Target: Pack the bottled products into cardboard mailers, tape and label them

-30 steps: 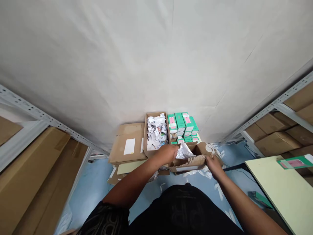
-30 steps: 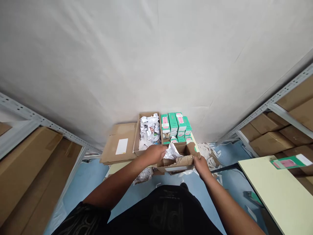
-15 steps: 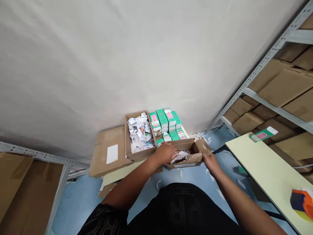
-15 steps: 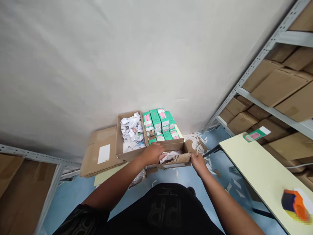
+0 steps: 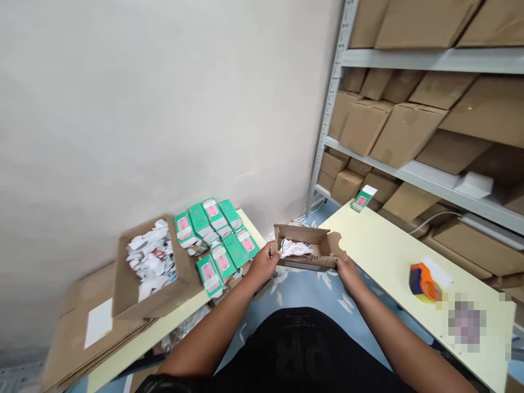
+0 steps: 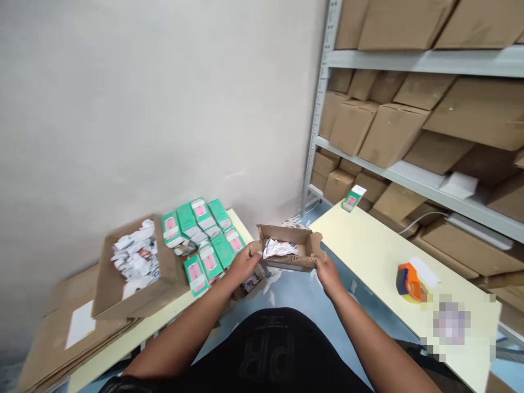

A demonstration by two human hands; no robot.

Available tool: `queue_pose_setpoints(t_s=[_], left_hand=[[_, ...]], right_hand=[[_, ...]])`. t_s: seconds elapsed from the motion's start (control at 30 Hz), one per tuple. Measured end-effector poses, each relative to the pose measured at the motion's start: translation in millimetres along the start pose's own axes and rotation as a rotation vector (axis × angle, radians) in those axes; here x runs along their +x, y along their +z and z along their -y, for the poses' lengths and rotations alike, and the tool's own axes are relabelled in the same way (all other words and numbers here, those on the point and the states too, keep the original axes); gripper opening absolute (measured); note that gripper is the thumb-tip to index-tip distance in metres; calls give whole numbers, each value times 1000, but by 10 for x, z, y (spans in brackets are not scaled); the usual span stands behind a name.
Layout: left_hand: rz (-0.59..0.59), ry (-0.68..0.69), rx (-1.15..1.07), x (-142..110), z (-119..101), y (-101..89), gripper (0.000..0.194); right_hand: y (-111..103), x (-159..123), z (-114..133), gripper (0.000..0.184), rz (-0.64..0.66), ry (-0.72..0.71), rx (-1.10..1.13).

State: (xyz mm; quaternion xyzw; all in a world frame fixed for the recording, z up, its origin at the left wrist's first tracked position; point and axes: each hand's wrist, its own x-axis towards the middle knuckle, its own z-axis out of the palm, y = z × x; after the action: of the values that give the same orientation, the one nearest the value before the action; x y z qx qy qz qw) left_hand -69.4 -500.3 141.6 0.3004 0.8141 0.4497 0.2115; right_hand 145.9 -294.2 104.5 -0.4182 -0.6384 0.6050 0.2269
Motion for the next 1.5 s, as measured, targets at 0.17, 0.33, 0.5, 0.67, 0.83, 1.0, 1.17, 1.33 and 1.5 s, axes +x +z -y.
queue_pose_setpoints(t_s=[0.17,0.33,0.5,0.67,0.83,1.0,1.17,1.33,1.5], left_hand=[[94,57,77,474,-476,863,31],[224,54,69,932,-767,1628,28],[348,-55,-47,1384,-961,2305,25],[470,-85,-143,1905,-999,2851,26],[602,-110,-179,2494,-1059,3209,29],[763,42,-5,3050,-1163,3384,23],[655,297,73,3636,-1474,3507,34],[411,548,292,4177,-2025,3939,37],[399,460,595,4397,-2248,4535,57]], right_hand=[[-881,121,-130,55,81,-14,151],[-1551,276,-341,57,-17,9,73],[-1889,474,-605,61,-164,12,-83],[-2024,734,-720,60,-290,47,-211],[-2147,1166,-778,52,-460,143,-292],[-2229,1546,-820,50,-558,236,-202],[-2202,1724,-865,46,-677,306,-199],[-2255,1737,-981,43,-687,330,-239],[-2382,1732,-1087,47,-625,309,-207]])
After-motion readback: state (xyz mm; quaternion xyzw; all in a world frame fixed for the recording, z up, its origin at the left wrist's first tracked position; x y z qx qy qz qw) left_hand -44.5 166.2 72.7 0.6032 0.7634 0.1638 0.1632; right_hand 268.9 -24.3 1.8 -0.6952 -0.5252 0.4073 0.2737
